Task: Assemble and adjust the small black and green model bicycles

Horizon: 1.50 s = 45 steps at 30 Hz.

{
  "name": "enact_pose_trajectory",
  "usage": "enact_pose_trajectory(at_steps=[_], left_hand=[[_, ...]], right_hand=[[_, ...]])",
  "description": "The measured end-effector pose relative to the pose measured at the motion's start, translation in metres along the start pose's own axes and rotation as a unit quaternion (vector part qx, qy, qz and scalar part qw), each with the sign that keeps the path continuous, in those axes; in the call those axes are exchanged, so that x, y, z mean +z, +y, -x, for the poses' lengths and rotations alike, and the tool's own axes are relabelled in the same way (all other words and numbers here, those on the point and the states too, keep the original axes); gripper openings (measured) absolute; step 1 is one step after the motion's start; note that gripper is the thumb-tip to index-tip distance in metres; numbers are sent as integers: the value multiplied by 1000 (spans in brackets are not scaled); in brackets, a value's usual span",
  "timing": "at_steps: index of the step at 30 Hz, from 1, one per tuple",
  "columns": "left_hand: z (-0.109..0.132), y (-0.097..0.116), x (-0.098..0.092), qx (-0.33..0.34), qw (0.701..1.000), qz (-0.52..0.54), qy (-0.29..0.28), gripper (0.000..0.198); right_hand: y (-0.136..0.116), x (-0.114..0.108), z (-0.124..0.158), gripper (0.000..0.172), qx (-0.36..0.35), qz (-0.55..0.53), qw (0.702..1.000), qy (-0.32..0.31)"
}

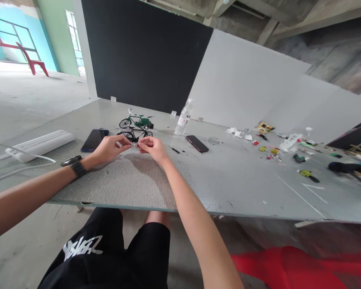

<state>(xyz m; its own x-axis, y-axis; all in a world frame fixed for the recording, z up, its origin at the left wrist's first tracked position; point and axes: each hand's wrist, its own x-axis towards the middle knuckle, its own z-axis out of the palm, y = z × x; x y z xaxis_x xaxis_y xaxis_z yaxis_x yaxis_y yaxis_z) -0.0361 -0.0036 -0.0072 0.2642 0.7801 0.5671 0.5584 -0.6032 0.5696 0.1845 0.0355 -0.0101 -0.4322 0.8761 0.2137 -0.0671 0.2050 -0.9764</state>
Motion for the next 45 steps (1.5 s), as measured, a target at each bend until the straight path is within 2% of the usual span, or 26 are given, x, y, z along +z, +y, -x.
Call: enact_pose_trajectory(at_steps=[9,19,33,45], left_hand=[[3,-6,-1,21,999,-48,13,18],[2,-4,0,26,999,-26,7,17],[3,2,-1,0,999,-34,28,14],[3,2,-3,15,999,-37,27,14]], right_hand=[[-2,4,3,37,2,26,1000,-9],[1,4,0,40,-31,32,999,-15],[-2,2,-1,39,-3,-3,1000,11],[-6,3,0,40,-12,1,999,45]])
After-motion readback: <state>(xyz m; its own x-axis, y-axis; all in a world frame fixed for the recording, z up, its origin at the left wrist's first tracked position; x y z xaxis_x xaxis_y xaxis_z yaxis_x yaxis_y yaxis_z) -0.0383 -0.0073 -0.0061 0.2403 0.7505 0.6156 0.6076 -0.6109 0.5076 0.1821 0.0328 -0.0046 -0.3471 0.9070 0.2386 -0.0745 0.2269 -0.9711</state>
